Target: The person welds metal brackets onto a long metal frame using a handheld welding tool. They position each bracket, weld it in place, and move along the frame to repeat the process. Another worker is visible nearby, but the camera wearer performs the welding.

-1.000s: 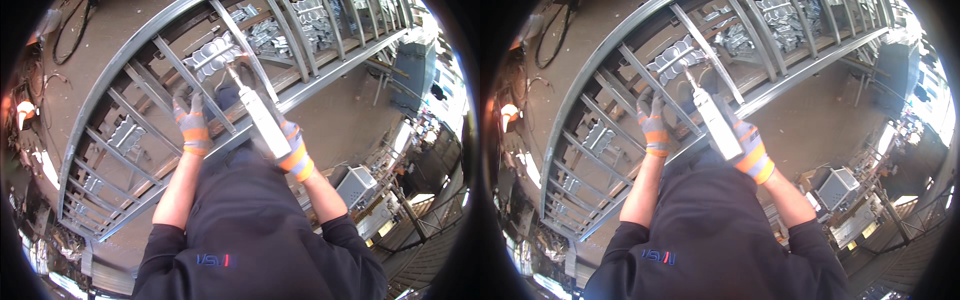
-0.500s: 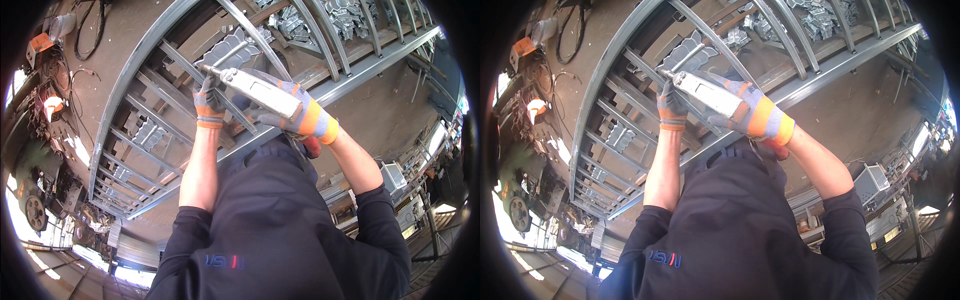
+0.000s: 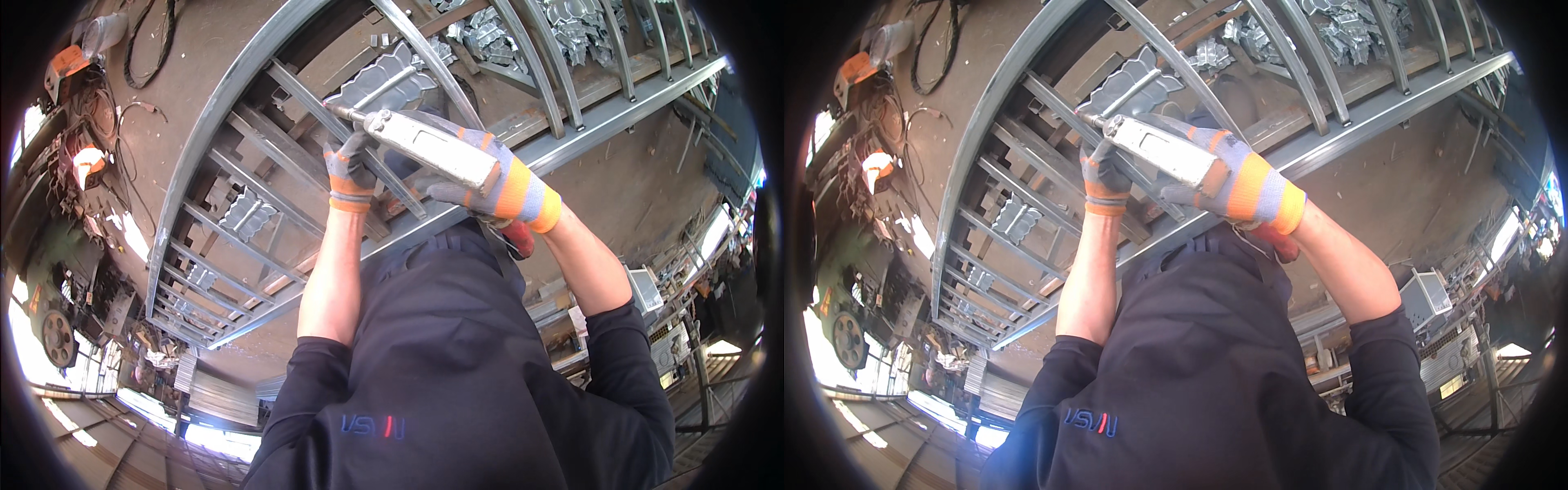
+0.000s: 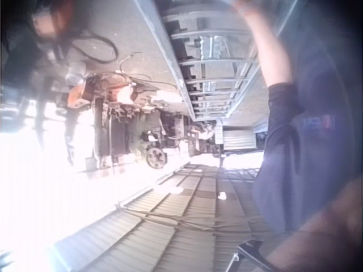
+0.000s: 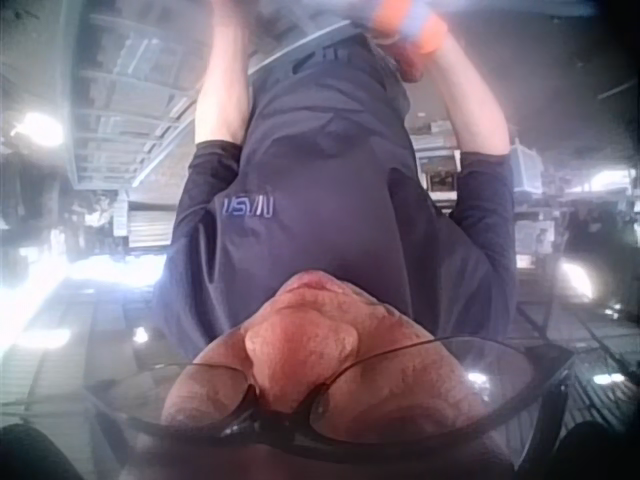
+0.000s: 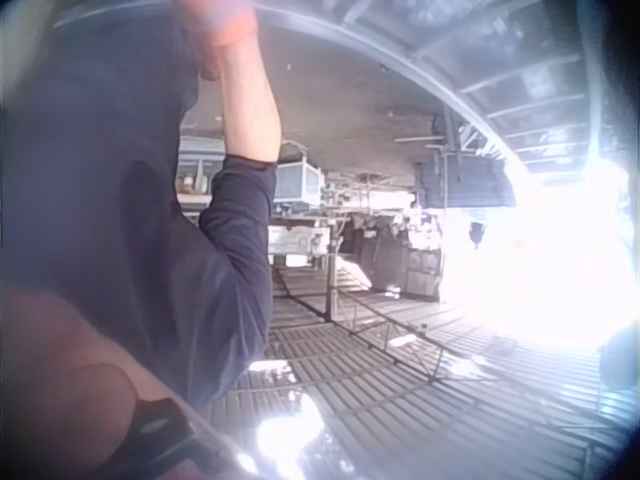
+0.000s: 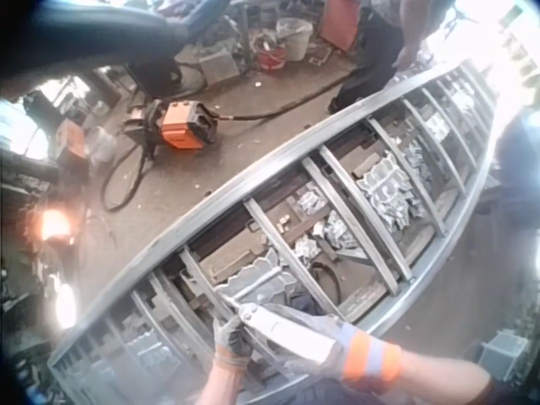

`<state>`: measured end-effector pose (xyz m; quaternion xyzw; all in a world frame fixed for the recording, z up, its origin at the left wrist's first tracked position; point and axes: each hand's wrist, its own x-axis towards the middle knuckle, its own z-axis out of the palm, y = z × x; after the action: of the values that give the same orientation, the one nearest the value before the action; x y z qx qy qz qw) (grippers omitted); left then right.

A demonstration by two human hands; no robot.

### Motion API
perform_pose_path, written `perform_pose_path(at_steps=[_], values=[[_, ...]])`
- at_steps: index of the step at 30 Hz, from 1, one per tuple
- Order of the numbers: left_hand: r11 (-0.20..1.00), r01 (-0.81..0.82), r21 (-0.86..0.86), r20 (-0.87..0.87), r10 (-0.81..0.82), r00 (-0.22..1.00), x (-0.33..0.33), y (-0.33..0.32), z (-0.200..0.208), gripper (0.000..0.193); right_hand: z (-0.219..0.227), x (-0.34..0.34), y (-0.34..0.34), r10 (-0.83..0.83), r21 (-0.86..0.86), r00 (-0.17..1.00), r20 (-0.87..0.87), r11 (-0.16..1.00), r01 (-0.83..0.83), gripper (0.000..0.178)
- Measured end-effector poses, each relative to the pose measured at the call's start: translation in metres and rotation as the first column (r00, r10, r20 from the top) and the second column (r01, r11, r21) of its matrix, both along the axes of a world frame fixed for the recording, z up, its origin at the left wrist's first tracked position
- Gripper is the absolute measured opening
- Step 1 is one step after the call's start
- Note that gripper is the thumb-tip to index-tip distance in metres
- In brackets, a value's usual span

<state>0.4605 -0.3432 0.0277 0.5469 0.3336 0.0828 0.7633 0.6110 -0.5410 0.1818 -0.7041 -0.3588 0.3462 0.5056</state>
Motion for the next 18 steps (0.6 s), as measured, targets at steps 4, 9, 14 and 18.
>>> perform_pose_path(at_steps=[4,9,14,18], values=[[0.99,0.133,0.05,0.028,-0.135,0.99,-0.007,-0.005,0.007,0.038,0.003,0.006,0.001,-0.03,0.034,0.989,-0.145,0.999,0.036,0.063],[0.922,0.298,0.248,-0.024,-0.302,0.953,-0.014,-0.015,0.014,0.046,0.004,0.014,-0.003,0.031,-0.014,0.989,-0.144,0.999,-0.033,0.059],[0.974,0.209,-0.091,-0.104,-0.218,0.97,-0.011,-0.018,0.024,0.052,-0.002,0.007,-0.008,0.001,-0.061,0.994,-0.112,0.998,-0.007,0.058],[0.953,0.036,-0.301,-0.074,-0.061,0.995,-0.005,-0.022,0.029,0.053,-0.007,0.0,-0.008,-0.035,-0.061,0.998,-0.051,0.998,0.032,0.058]])
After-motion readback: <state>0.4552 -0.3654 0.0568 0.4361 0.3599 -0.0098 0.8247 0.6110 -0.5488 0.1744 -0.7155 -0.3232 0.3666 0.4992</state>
